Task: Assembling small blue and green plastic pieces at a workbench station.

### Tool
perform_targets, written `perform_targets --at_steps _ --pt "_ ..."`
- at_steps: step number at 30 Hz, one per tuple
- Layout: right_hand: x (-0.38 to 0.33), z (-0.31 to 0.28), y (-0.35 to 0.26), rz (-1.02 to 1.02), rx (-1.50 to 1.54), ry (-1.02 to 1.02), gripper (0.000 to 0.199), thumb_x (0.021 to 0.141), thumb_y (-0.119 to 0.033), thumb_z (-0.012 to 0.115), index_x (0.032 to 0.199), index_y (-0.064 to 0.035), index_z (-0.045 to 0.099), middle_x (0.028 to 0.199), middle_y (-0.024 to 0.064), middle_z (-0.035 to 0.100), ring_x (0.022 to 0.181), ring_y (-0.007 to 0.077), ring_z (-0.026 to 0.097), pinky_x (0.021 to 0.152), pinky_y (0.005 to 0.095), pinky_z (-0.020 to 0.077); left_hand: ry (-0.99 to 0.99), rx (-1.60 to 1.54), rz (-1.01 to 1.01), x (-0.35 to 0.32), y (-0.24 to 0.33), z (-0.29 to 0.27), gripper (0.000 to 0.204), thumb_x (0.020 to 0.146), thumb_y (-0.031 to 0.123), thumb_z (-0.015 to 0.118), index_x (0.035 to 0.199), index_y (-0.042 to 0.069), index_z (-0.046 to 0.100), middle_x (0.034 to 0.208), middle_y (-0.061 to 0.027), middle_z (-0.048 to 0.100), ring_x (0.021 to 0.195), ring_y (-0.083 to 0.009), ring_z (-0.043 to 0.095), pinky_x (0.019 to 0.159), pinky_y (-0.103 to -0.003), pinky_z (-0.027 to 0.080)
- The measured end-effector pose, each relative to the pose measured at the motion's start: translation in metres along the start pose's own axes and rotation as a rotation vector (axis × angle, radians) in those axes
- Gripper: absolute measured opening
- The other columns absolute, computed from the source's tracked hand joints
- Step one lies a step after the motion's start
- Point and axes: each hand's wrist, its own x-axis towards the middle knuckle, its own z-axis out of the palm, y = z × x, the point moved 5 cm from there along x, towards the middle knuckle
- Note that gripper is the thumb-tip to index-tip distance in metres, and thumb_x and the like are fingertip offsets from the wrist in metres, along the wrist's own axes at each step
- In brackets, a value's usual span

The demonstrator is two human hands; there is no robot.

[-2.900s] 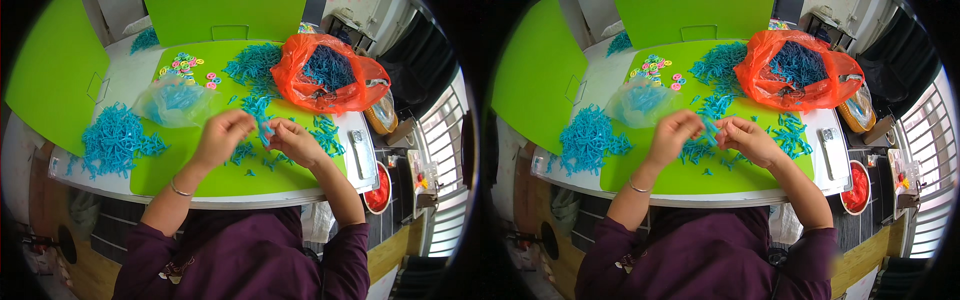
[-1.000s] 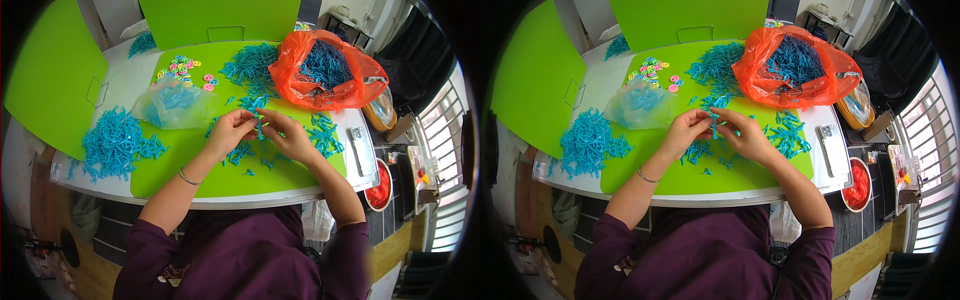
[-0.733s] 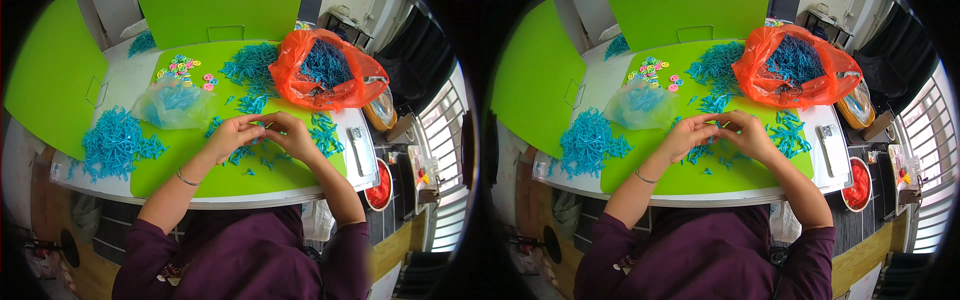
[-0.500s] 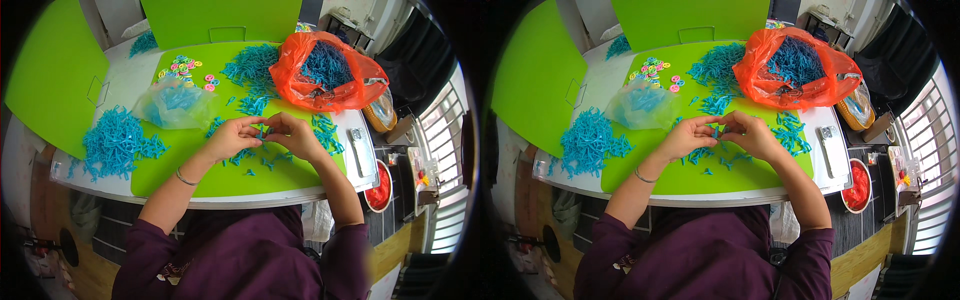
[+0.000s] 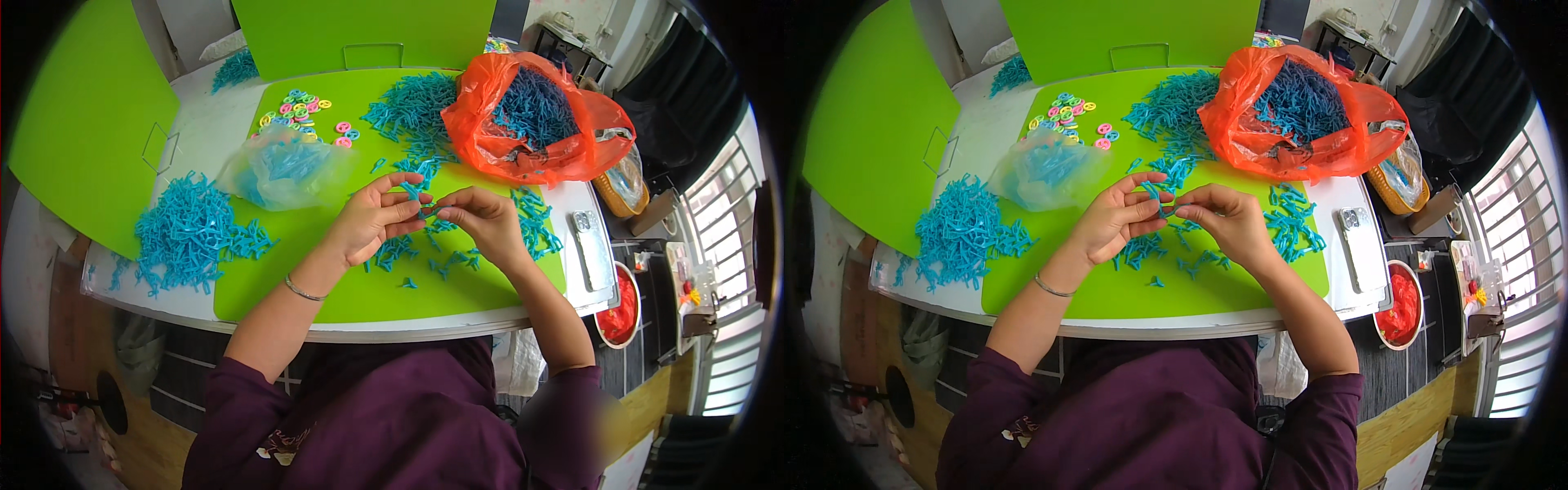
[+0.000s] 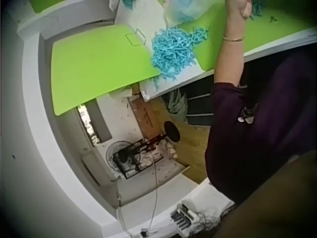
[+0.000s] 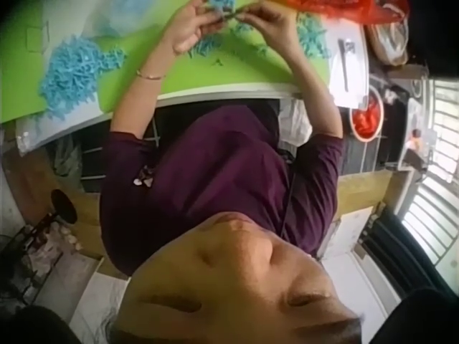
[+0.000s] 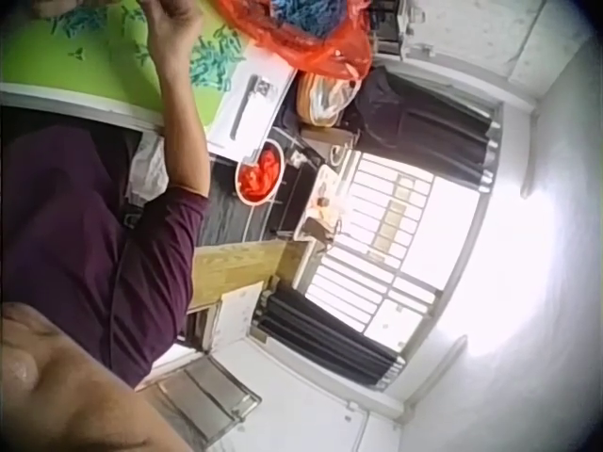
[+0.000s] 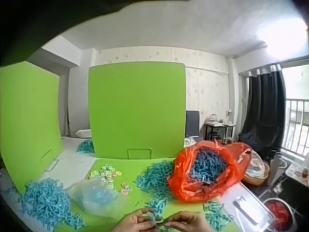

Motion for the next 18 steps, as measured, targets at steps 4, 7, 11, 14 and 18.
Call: perform_targets --at_steps 4,7,11,14,18 --pt "0.002 -0.003 0.003 0.032 0.082 0.020 0.011 0.080 -0.004 0.067 0.089 0.0018 0.064 0.085 0.0046 0.066 0.079 0.0077 0.060 0.071 0.0217 0.0480 -0.002 -0.007 -0.004 0.000 0.000 0.000 0.036 0.087 0.006 0.058 0.121 0.008 0.049 0.105 -0.0067 0.060 0.093 -0.0140 0.061 0.080 -0.028 0.054" --pt "0.001 -0.002 0.001 0.021 0.110 0.013 0.012 0.080 -0.004 0.067 0.089 0.0025 0.063 0.085 0.0048 0.066 0.079 0.0075 0.060 0.071 0.0218 0.0481 -0.003 -0.006 -0.004 -0.001 0.001 0.000 0.035 0.087 0.006 0.059 0.120 0.008 0.050 0.105 -0.0064 0.061 0.092 -0.0137 0.061 0.080 -0.028 0.054" --pt "-0.001 0.001 -0.001 -0.038 -0.029 -0.004 0.010 0.078 -0.007 0.070 0.085 -0.0008 0.067 0.082 0.0035 0.066 0.076 0.0081 0.059 0.069 0.0243 0.0473 0.003 0.016 -0.003 0.000 -0.001 0.002 0.033 0.087 0.007 0.058 0.119 0.008 0.050 0.104 -0.0061 0.061 0.092 -0.0136 0.061 0.080 -0.028 0.054" --pt "-0.002 0.009 -0.015 -0.219 -0.289 -0.076 0.011 0.076 -0.007 0.071 0.084 -0.0023 0.067 0.078 0.0041 0.064 0.073 0.0110 0.059 0.068 0.0254 0.0463 0.001 0.103 0.015 -0.001 -0.001 0.003 0.031 0.087 0.007 0.058 0.118 0.008 0.051 0.103 -0.0058 0.061 0.092 -0.0133 0.061 0.080 -0.028 0.054" --pt "-0.001 0.002 -0.007 -0.112 -0.085 -0.040 0.010 0.075 -0.003 0.070 0.084 -0.0007 0.066 0.082 0.0037 0.063 0.078 0.0110 0.058 0.072 0.0255 0.0463 0.011 0.079 0.021 -0.002 0.003 0.004 0.031 0.087 0.008 0.058 0.117 0.008 0.051 0.101 -0.0059 0.062 0.092 -0.0133 0.061 0.080 -0.028 0.053"
